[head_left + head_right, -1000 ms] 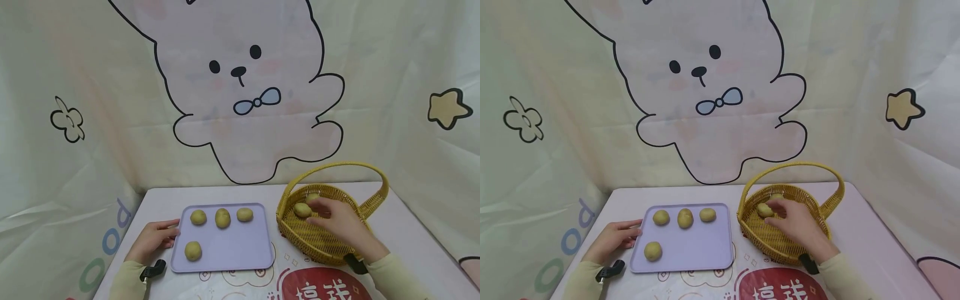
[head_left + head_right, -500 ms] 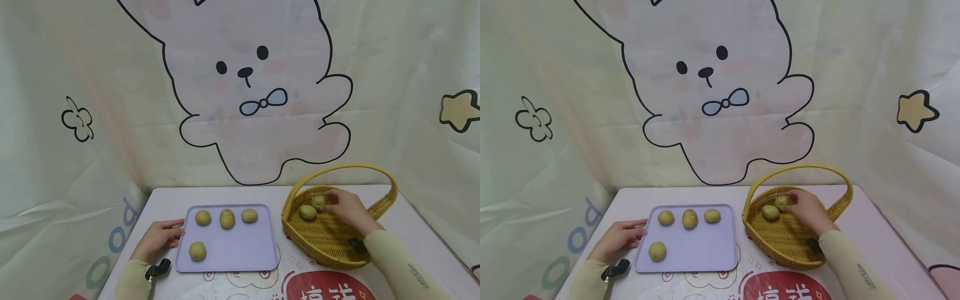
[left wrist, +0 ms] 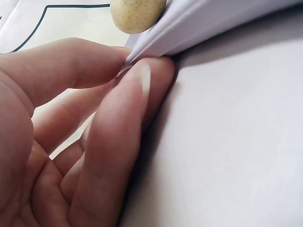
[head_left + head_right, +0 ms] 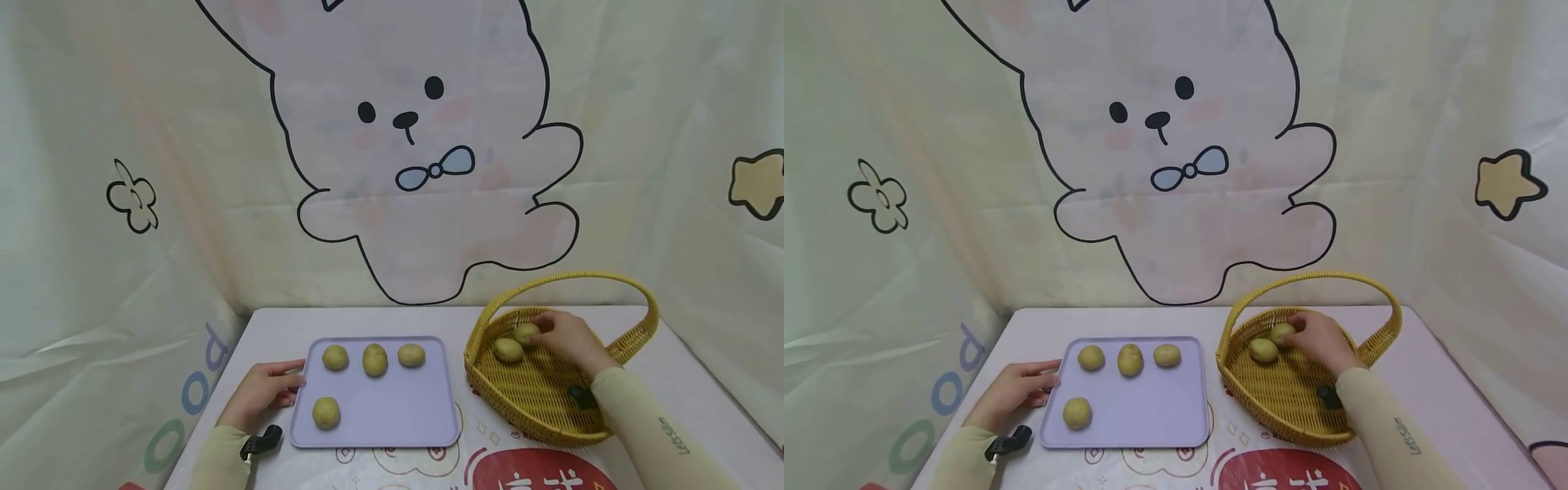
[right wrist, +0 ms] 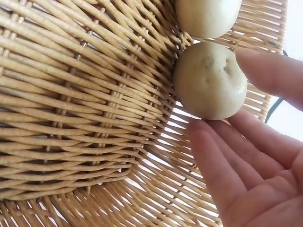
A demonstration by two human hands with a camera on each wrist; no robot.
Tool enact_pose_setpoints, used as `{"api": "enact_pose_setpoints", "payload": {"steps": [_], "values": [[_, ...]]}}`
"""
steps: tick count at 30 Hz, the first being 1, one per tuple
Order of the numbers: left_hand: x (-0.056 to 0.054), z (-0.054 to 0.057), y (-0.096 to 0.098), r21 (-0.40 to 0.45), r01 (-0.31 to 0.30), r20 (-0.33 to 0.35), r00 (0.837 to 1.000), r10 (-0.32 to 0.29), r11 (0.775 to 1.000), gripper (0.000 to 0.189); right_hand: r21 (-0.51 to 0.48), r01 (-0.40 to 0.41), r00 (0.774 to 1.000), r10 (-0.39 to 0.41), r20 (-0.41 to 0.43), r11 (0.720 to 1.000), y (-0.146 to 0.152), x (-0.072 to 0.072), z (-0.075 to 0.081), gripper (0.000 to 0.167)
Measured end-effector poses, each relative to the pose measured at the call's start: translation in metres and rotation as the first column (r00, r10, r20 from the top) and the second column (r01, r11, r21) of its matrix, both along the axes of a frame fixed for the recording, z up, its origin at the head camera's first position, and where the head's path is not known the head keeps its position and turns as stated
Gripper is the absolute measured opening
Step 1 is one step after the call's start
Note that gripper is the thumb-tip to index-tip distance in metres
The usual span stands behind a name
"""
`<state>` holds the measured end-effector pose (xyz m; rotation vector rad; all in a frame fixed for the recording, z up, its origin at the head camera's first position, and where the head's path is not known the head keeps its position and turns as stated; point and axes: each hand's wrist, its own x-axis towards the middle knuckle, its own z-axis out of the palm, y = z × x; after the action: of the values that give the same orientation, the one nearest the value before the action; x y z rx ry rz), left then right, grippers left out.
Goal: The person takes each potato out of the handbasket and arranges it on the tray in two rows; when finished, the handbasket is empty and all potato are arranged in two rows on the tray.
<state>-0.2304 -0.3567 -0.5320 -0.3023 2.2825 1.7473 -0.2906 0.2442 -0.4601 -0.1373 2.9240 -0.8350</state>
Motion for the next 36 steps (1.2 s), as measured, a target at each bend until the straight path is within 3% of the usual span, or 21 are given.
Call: {"api": "enact_pose_setpoints", "payload": {"steps": [9,16,29,36], "values": [[0.002,-0.004,0.001,-0.021,-0.017,-0.013,1.0,0.017,1.0,0.056,-0.033,0.04,0.999,-0.04,0.014,0.999,0.003,-0.006,-0.007,0.051],[0.002,-0.003,0.001,-0.021,-0.018,-0.015,1.0,0.018,1.0,0.056,-0.025,0.016,1.0,-0.016,0.002,1.0,0.004,-0.008,-0.008,0.051],[-0.001,-0.003,0.004,-0.04,-0.009,-0.03,1.0,0.007,0.999,0.055,-0.013,0.031,0.999,-0.031,0.024,0.999,0.005,-0.007,0.001,0.052],[0.002,-0.004,0.0,-0.053,-0.009,-0.04,0.999,0.007,0.999,0.055,0.014,0.003,0.999,-0.003,-0.034,1.0,0.005,0.007,0.006,0.06]]}}
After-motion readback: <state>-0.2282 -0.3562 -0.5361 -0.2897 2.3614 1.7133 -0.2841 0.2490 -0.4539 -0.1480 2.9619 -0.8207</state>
